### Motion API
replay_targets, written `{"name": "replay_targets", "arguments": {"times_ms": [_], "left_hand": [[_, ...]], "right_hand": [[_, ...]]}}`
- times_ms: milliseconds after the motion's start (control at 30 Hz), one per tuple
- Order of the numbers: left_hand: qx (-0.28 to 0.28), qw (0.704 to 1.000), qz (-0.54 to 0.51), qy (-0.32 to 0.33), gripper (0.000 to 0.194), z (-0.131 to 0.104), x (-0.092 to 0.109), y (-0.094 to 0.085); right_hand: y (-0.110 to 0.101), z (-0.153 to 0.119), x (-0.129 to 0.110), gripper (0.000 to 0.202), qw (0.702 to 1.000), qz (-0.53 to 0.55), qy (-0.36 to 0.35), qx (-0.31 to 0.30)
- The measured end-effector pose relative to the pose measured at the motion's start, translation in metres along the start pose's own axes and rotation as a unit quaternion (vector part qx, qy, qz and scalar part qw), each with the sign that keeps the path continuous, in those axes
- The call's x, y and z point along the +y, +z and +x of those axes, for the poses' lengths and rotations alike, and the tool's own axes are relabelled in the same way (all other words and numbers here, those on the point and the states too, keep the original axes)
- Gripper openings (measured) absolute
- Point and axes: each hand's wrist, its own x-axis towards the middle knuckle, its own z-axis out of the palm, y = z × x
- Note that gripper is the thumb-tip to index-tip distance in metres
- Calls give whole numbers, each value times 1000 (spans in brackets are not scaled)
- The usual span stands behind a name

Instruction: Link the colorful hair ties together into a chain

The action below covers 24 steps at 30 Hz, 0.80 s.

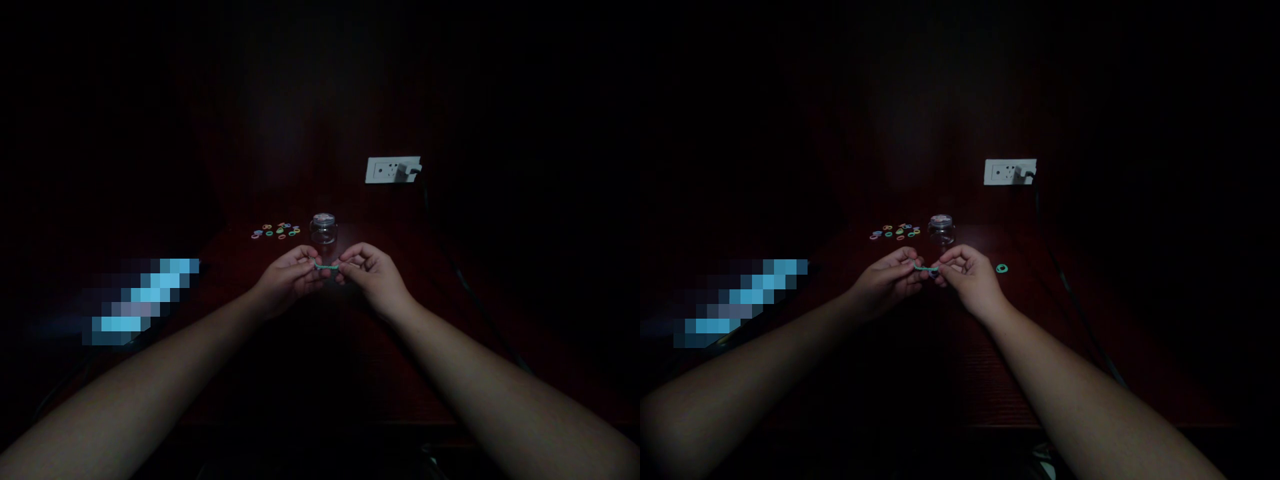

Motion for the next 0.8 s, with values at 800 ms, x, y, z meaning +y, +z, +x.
{"name": "replay_targets", "arguments": {"times_ms": [800], "left_hand": [[35,995,86,32,24,3,-2,0]], "right_hand": [[-4,-1,2,8,972,-232,-30,-12]]}}
